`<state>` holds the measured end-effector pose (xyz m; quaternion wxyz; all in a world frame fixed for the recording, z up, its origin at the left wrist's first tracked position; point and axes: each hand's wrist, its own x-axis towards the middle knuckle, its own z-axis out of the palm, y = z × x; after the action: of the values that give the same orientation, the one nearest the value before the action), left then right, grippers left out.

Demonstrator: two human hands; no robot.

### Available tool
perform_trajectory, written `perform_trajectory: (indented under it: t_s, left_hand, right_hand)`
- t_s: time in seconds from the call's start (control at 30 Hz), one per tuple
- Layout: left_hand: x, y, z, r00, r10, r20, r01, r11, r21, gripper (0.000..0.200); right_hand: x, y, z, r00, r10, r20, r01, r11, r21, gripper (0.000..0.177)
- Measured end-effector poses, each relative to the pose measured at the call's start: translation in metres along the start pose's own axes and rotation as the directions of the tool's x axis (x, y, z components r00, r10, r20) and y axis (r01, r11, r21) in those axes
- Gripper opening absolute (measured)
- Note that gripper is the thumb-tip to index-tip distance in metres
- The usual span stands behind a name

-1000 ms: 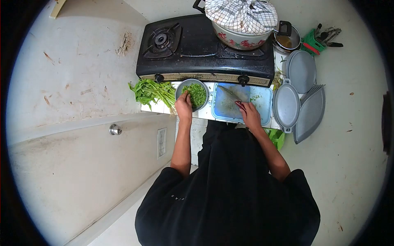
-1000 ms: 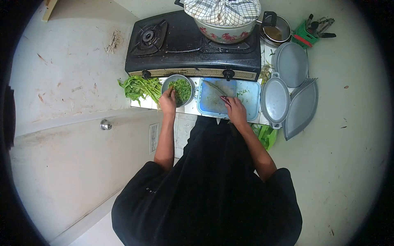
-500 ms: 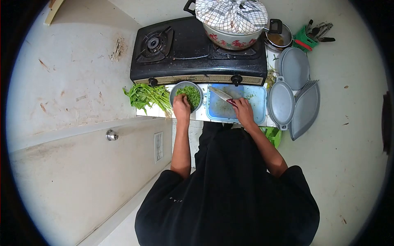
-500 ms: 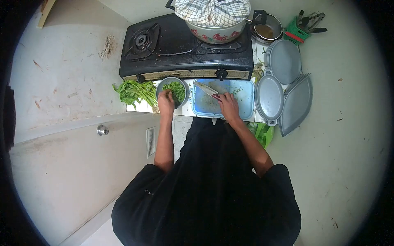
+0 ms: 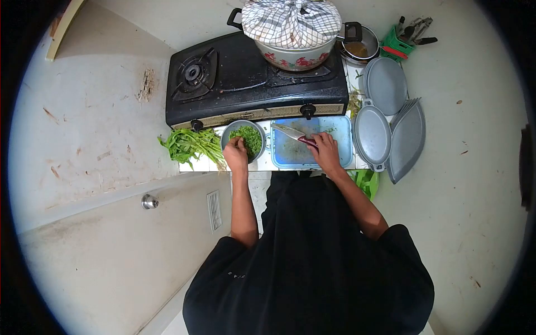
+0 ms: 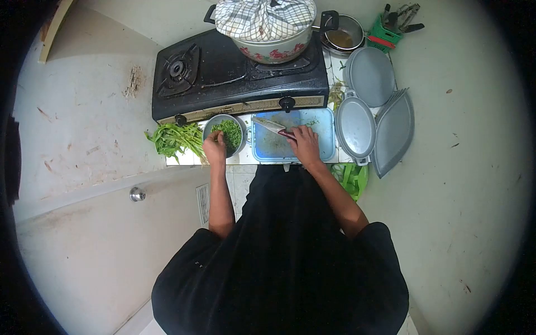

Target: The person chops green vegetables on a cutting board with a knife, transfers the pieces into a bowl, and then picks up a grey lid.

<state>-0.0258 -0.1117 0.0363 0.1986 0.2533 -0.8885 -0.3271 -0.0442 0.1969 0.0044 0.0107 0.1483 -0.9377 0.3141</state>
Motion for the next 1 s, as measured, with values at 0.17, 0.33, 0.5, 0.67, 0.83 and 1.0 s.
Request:
perform_trajectory:
  t_s: [0.17, 0.33, 0.5, 0.67, 0.83, 1.0]
  left_hand:
    - [0.011, 0.002, 0.001, 0.99, -0.122, 0.065, 0.102, 0.962, 0.254, 0.03]
    - [0.008, -0.003, 0.001, 0.999, -0.018, -0.046, 0.02, 0.999, 0.049, 0.047]
    - [0.012, 0.013, -0.004, 0.993, -0.107, 0.046, 0.092, 0.963, 0.254, 0.026]
    - [0.011, 0.052, 0.014, 0.961, 0.245, -0.129, -0.25, 0.968, -0.031, 0.028]
    - [0.004, 0.146, 0.039, 0.955, 0.287, 0.069, -0.239, 0.889, -0.391, 0.026]
    - [-0.013, 0.229, 0.095, 0.722, 0.6, 0.346, -0.324, 0.734, -0.598, 0.023]
  right_hand:
    - [-0.001, 0.0, -0.008, 1.0, 0.024, 0.008, -0.024, 1.0, 0.006, 0.04]
    - [-0.005, -0.003, -0.019, 0.999, 0.046, -0.005, -0.045, 0.997, 0.055, 0.035]
    - [-0.015, -0.002, -0.045, 0.985, 0.066, -0.159, -0.041, 0.987, 0.158, 0.023]
    - [-0.045, -0.004, -0.077, 0.895, 0.233, -0.382, -0.148, 0.96, 0.237, 0.018]
    - [-0.083, 0.022, -0.099, 0.605, 0.432, -0.669, -0.364, 0.897, 0.251, 0.018]
    - [-0.113, 0.057, -0.111, 0.236, 0.57, -0.787, -0.597, 0.724, 0.345, 0.036]
